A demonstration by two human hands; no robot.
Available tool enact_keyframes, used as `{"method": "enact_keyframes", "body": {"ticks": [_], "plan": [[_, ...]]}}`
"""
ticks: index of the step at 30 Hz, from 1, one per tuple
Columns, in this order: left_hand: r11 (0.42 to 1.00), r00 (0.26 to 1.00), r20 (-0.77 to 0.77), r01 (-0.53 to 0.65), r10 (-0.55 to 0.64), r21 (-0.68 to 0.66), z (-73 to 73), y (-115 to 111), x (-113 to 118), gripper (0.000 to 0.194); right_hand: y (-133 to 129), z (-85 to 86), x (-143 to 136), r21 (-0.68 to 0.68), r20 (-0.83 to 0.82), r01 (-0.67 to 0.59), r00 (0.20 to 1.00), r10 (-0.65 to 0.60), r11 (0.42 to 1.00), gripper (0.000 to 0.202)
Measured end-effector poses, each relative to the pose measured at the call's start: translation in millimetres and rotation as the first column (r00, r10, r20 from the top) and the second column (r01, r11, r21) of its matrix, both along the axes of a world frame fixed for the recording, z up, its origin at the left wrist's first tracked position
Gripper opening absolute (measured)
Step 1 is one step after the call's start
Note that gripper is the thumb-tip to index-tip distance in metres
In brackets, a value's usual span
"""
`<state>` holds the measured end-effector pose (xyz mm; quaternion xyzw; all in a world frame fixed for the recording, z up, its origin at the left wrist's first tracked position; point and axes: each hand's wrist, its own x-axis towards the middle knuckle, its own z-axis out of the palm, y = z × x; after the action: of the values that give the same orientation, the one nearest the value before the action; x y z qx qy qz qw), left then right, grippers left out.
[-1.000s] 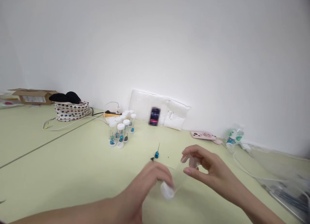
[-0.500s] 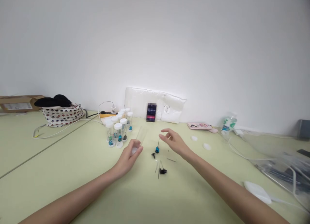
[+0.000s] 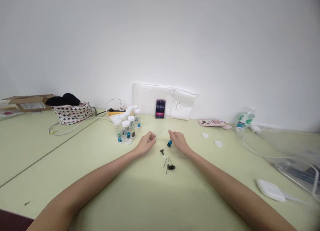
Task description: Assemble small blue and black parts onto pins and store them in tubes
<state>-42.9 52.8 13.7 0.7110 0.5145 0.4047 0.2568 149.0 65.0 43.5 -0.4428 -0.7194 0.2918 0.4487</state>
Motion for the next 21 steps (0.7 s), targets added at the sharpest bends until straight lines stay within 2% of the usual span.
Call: {"method": "enact_keyframes", "body": {"ticks": [1, 3, 5, 7, 9, 11, 13, 15, 18, 21], "plan": [[1.000, 1.000, -0.008, 0.013, -0.013, 0.000, -0.6, 0, 1, 0.018, 4, 5.3, 4, -0.013, -0.043, 0.037, 0.998, -0.037, 0.999, 0.046], [0.998, 0.998, -0.025, 0.052, -0.052, 0.017, 0.0, -3, 4, 0.017, 10, 18.3, 13, -0.098, -0.283, 0.086, 0.953, -0.111, 0.991, 0.046], [0.994, 0.994, -0.050, 0.104, -0.102, 0.034, 3.3, -9, 9, 0.017, 11, 31.1, 20, -0.137, -0.470, -0.011, 0.881, -0.055, 0.991, 0.047], [0.989, 0.988, -0.064, 0.146, -0.143, 0.038, 8.5, -18, 15, 0.017, 5, 40.1, 21, -0.110, -0.541, -0.108, 0.840, 0.031, 0.988, 0.048], [0.977, 0.977, -0.058, 0.208, -0.206, 0.048, 14.2, -29, 22, 0.019, -5, 43.9, 18, -0.093, -0.518, -0.140, 0.852, 0.072, 0.986, 0.049], [0.963, 0.965, -0.009, 0.264, -0.264, 0.052, 18.4, -40, 29, 0.017, -17, 44.1, 12, -0.051, -0.433, -0.113, 0.898, 0.080, 0.992, 0.049], [0.950, 0.946, 0.088, 0.310, -0.312, 0.035, 19.7, -49, 35, 0.010, -27, 43.6, 6, 0.008, -0.344, -0.094, 0.935, 0.091, 0.996, 0.049], [0.935, 0.907, 0.251, 0.355, -0.338, -0.025, 18.3, -56, 38, 0.006, -33, 44.1, 3, 0.024, -0.306, -0.105, 0.946, 0.107, 0.994, 0.049], [0.888, 0.820, 0.457, 0.443, -0.345, -0.124, 14.8, -59, 42, 0.010, -36, 46.6, 2, -0.034, -0.355, -0.157, 0.925, 0.135, 0.987, 0.048], [0.866, 0.768, 0.548, 0.478, -0.332, -0.147, 12.4, -58, 42, 0.015, -36, 48.4, 4, -0.093, -0.434, -0.236, 0.884, 0.174, 0.967, 0.047]]}}
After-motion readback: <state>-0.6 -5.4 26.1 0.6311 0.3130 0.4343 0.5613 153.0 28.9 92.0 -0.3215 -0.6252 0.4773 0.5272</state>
